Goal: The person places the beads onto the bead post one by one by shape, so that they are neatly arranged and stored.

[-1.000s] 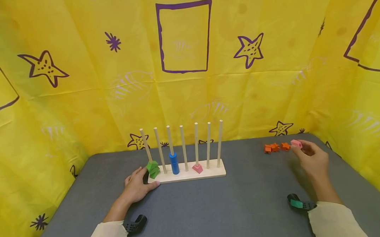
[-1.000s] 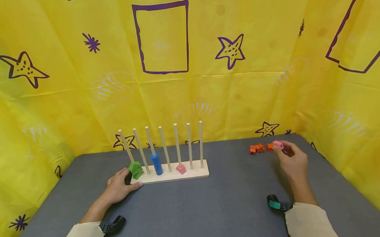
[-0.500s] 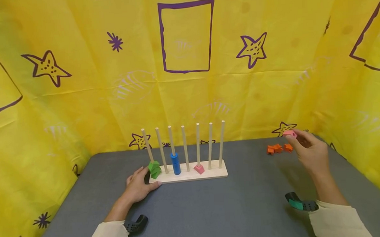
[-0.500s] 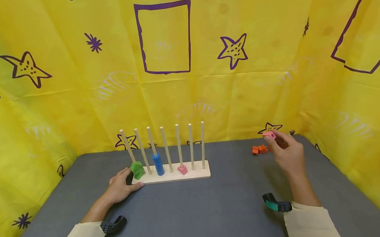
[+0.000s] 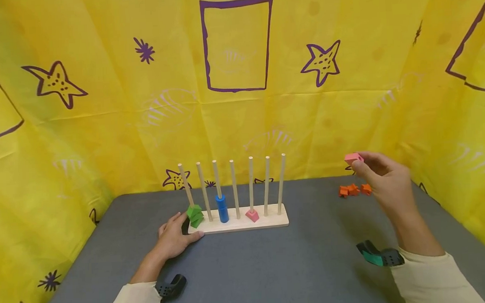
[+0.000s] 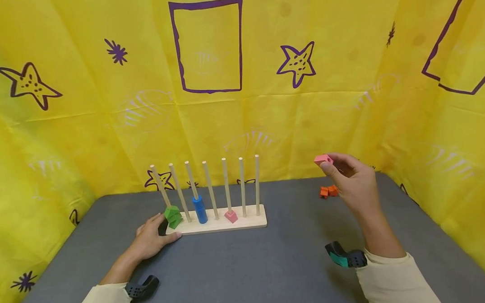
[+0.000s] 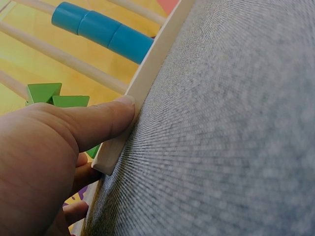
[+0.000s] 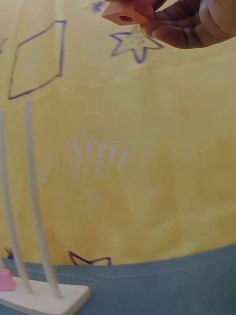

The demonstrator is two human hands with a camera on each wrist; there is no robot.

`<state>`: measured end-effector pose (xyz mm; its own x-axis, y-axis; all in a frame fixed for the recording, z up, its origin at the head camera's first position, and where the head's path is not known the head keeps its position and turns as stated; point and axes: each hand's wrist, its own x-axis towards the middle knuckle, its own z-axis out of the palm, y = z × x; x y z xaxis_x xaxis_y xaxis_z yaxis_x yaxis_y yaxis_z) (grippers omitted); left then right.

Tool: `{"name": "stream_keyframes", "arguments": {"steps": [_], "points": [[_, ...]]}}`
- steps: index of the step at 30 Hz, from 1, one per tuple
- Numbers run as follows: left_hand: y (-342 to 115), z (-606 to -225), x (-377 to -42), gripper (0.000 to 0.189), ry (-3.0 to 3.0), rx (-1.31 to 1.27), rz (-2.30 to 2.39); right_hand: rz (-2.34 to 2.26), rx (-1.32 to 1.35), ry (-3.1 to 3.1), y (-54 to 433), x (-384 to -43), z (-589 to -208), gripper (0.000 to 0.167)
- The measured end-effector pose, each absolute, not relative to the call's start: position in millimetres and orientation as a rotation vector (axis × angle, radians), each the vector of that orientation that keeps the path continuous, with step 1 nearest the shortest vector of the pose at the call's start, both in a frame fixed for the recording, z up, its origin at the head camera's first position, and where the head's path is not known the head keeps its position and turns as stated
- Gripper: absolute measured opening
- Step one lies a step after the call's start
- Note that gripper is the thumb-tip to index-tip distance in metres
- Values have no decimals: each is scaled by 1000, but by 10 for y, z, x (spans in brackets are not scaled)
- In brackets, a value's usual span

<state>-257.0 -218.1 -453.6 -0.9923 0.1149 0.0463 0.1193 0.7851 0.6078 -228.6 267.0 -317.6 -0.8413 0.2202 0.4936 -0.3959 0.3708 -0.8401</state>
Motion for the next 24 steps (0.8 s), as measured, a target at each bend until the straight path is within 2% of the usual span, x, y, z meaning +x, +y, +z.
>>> {"name": "stream_keyframes", "arguments": {"steps": [8, 24], "points": [[-2203, -4533, -2564, 82, -2970, -190, -1002, 1678, 417, -2000, 2389, -2320, -2976, 26], [-2178, -4553, -2582, 81, -2974, -191, -996, 1592, 548, -2137, 1803, -2455, -2665, 37]]}}
